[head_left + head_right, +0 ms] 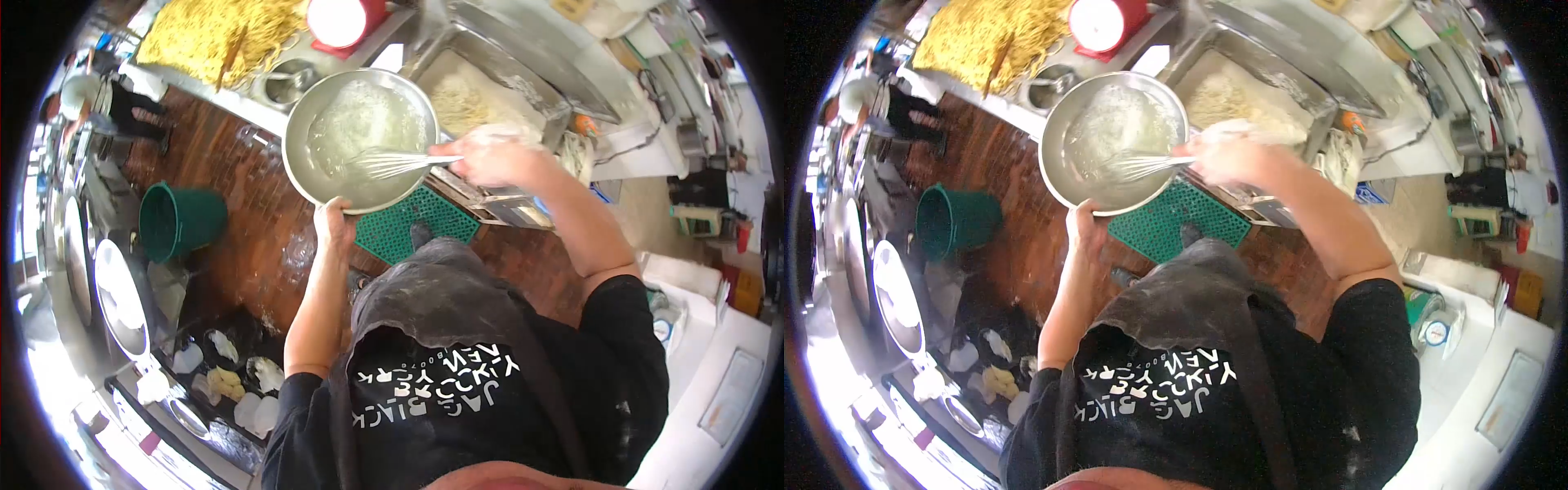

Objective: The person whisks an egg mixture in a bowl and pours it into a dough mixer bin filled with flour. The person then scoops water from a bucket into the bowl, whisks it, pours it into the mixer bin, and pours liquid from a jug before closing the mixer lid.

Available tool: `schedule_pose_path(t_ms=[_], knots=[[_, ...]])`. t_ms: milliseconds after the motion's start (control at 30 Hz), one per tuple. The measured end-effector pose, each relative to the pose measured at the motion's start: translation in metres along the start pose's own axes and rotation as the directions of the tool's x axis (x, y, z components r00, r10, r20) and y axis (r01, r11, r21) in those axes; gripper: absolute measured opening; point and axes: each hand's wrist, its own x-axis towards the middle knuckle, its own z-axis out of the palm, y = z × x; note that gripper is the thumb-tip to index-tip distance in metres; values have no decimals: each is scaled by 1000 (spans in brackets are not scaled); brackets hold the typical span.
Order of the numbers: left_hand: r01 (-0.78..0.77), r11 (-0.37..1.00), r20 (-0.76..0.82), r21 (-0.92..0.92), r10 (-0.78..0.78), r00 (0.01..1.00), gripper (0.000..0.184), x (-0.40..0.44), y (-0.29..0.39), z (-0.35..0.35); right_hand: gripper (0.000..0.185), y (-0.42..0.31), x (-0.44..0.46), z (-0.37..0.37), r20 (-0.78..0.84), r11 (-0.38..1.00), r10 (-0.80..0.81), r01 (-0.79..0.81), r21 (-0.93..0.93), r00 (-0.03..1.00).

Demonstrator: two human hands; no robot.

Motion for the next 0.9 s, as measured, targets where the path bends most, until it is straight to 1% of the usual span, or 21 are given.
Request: schedule_pose_path(t_ms=[67,167,267,300,400,433,533,567,667,700,800,833,867,900], knots=[[82,996,85,40,-85,993,60,18,-17,38,46,10,12,11,-134,993,117,-116,13,984],[117,992,153,39,-122,981,68,36,-24,82,45,79,27,-3,-98,932,302,-272,240,948],[52,992,225,114,-76,971,73,44,-23,121,44,99,-43,-18,98,940,335,-339,29,937],[-6,984,221,177,-33,975,72,45,-29,134,45,140,-38,41,-174,998,14,-23,-50,985],[29,968,224,248,-86,971,69,43,-38,170,39,106,-22,25,-210,968,221,-188,163,952],[-2,965,230,261,-60,971,68,41,-40,182,41,107,-11,5,-15,908,354,-340,245,935],[2,948,178,319,-62,982,61,56,-40,192,43,153,-5,12,-40,753,461,-368,545,886],[-13,939,197,343,-58,979,61,59,-43,196,45,161,-12,19,-54,858,361,-309,410,931],[-49,903,203,426,-42,978,58,71,-51,208,47,153,-25,49,-134,859,229,-135,495,964],[-25,882,124,471,-38,992,56,75,-52,212,49,160,-32,61,-101,859,185,-111,500,977],[45,849,79,527,-101,992,59,97,-52,209,50,215,-52,88,37,891,164,-164,424,986],[47,825,33,564,-79,996,54,92,-54,214,52,240,-42,101,93,885,243,-259,387,966],[58,835,44,547,-97,994,53,85,-58,220,52,243,-31,111,-40,887,295,-258,384,955],[69,844,57,532,-117,992,52,77,-63,226,52,240,-17,118,-173,888,344,-260,380,923]])
